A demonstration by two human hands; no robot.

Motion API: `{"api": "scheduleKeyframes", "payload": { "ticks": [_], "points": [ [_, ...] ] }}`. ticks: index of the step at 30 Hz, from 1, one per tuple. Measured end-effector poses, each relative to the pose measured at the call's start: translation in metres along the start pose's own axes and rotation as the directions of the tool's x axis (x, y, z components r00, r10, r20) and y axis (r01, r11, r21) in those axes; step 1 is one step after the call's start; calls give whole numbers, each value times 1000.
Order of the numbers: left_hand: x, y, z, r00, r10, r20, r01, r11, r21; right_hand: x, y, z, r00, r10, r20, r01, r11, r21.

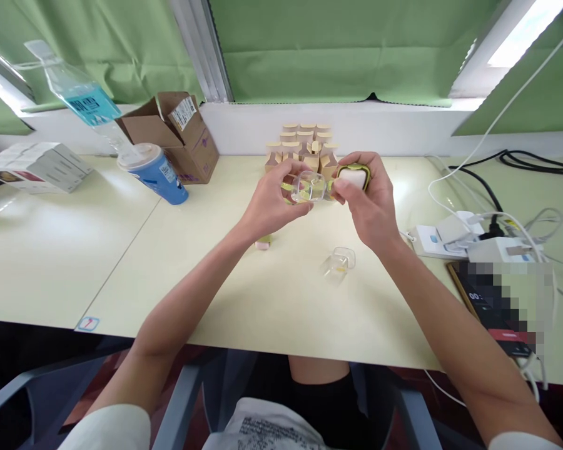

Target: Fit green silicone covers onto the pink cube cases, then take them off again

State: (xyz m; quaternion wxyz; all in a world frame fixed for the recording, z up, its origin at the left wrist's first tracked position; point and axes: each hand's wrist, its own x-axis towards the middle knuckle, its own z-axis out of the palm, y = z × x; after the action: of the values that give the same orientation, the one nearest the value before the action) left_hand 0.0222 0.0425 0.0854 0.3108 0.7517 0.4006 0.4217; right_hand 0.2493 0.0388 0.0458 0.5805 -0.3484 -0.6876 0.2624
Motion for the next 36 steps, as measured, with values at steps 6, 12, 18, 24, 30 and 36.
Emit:
{"api": "scheduleKeyframes", "payload": {
  "ticks": [6, 12, 18, 24, 30, 36],
  "points": [
    [-1, 2, 1, 1000, 3, 22, -2, 1000, -16, -1, -1, 1, 994, -91, -67, 84, 990, -112],
    [-1, -1, 2, 999, 21, 28, -20, 1000, -11, 2, 2, -4, 995, -100, 19, 100, 995, -20],
    [0, -3, 2, 1000, 19, 13, -18, 994, -108, 1, -9, -3, 993, -107, 40, 110, 990, -83],
    [0, -3, 1, 996, 84, 5, -82, 983, -163, 1, -20, 3, 990, -138, 8, 138, 988, -65],
    [0, -3, -2, 997, 58, 54, -48, 984, -170, 2, -13, -3, 975, -222, 19, 223, 969, -104],
    [-1, 3, -1, 997, -4, 74, 19, 980, -201, 0, -14, -3, 988, -151, -8, 149, 979, -142]
  ]
}}
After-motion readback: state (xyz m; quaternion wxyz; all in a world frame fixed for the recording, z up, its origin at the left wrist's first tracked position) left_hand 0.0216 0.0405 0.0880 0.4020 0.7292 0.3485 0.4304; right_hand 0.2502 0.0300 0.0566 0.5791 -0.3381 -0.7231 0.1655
